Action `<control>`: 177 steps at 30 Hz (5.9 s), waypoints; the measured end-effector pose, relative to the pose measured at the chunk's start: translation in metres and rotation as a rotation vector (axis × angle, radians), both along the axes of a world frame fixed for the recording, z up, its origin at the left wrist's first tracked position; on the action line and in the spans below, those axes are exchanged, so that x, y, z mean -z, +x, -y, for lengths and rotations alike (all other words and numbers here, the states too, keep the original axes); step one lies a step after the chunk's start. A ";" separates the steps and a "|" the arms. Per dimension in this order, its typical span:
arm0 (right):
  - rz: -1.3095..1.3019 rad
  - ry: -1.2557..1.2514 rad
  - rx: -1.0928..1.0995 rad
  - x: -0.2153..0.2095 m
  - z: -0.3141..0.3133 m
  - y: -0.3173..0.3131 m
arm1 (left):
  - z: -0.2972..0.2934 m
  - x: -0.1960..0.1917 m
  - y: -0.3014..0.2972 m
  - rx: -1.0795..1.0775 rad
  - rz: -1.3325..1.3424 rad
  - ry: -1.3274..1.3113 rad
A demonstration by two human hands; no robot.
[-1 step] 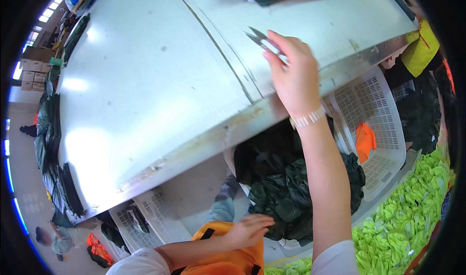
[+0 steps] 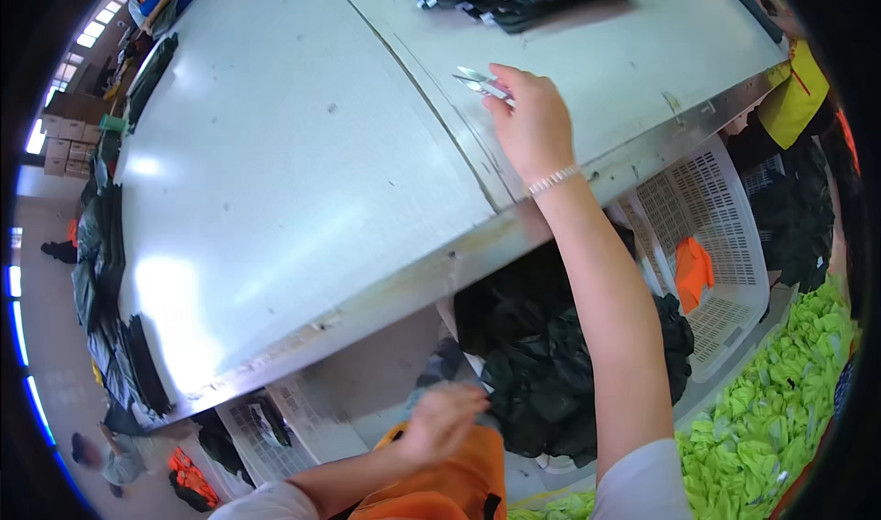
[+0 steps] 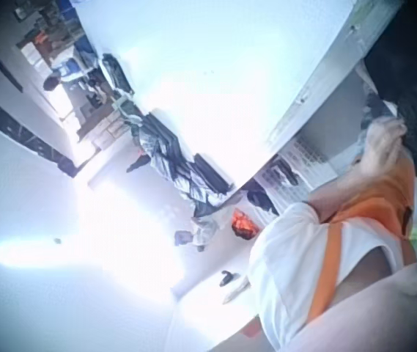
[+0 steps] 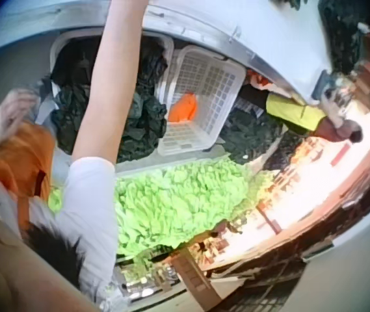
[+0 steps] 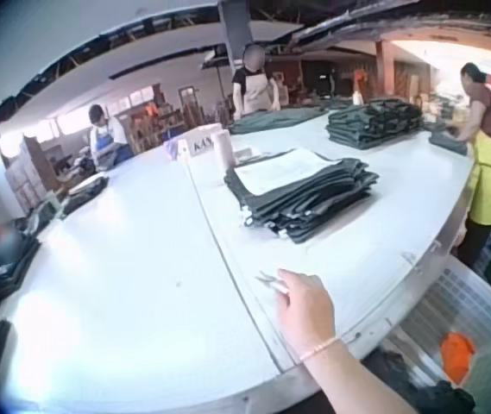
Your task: The person retrieves a dark green jacket from a basket, lays it on a table, and folds it by hand. They smooth the fabric, fold the sleeves and body, and place the finished jacket on a stack of similar folded items.
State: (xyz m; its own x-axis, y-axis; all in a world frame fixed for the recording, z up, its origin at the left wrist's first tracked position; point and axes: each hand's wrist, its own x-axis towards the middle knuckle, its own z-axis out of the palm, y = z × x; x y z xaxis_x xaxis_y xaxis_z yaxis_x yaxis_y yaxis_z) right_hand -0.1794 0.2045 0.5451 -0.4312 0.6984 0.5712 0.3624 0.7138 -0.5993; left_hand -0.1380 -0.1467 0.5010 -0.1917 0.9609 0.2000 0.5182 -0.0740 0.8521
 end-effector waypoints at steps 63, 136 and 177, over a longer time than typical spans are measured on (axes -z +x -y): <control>0.737 -0.964 0.468 -0.149 0.256 0.476 | -0.120 -0.237 0.104 0.325 1.208 0.131; 0.322 0.184 -0.537 -0.317 0.524 -0.098 | 0.414 -0.328 -0.209 -0.228 -0.457 -0.432; 0.276 0.134 -1.194 -0.118 0.649 -0.039 | 0.401 -0.334 -0.311 -0.509 1.178 0.546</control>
State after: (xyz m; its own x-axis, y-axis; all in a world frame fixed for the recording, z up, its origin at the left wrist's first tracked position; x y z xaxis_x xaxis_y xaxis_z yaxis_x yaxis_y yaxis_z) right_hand -0.2185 -0.4446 0.6629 -0.8765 -0.2732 0.3964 -0.4562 0.7344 -0.5026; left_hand -0.4486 -0.5478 0.8346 -0.8080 0.5892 0.0005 -0.4054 -0.5565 0.7252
